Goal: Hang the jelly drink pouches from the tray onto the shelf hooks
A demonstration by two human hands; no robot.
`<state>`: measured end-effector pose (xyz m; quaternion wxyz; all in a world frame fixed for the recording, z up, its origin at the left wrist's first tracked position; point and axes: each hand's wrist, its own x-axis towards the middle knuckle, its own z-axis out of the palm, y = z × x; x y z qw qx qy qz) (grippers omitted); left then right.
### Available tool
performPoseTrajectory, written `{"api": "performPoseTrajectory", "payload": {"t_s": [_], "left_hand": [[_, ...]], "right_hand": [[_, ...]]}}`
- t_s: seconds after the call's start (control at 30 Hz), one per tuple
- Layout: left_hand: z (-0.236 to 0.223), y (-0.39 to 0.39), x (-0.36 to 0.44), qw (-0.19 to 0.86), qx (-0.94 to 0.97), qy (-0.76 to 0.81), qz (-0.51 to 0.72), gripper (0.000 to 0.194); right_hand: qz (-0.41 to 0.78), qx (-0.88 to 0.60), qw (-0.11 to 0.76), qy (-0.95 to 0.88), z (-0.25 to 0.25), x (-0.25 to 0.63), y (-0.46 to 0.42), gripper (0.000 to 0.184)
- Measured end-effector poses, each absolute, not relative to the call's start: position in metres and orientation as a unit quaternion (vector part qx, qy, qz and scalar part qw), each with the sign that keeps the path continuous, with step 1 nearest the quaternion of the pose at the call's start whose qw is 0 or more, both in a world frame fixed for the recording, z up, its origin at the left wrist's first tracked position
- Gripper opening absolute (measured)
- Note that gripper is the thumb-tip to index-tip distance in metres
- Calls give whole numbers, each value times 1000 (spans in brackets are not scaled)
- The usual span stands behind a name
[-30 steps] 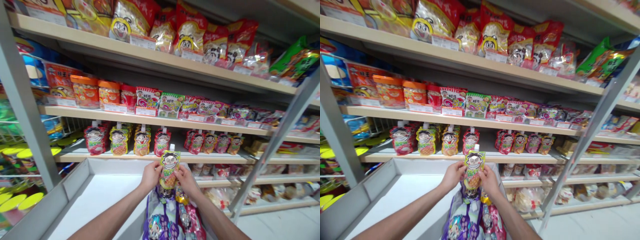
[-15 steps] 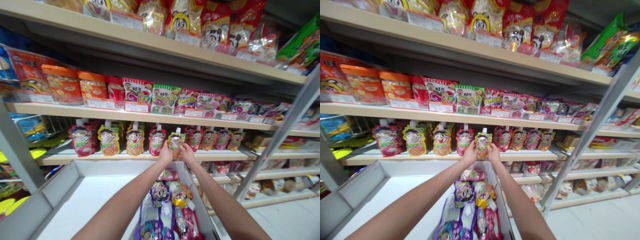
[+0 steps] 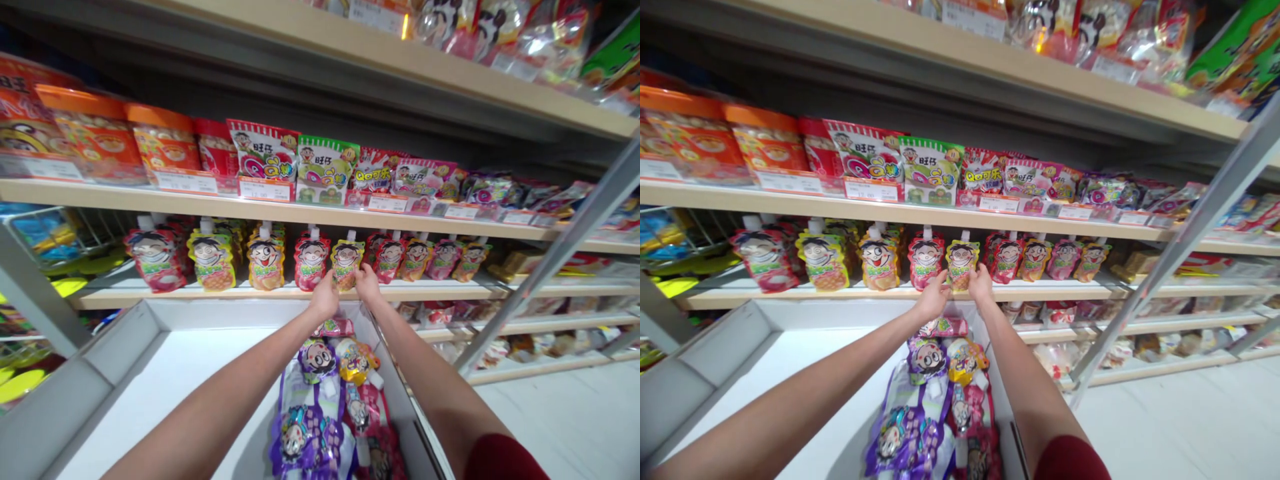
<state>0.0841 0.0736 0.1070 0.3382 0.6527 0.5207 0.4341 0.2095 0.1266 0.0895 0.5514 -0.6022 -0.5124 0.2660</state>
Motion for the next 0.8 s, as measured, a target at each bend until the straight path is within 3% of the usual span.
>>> {"api": "performPoseTrajectory", "payload": {"t_s": [0.17, 0.3, 0.5, 0.8], "left_hand": [[71, 35, 49, 282, 703, 524, 390, 47], [49, 19, 25, 256, 727, 534, 348, 39], [42, 10, 14, 275, 747, 504, 337, 30], [39, 1, 12, 290, 732, 510, 347, 25]], "right_hand": [[154, -589, 553, -569, 83, 194, 77, 38], [157, -541, 422, -710, 64, 172, 30, 32], [50, -536, 250, -805, 44, 162, 12, 29], [-77, -549, 153, -818, 35, 157, 16, 13]]}}
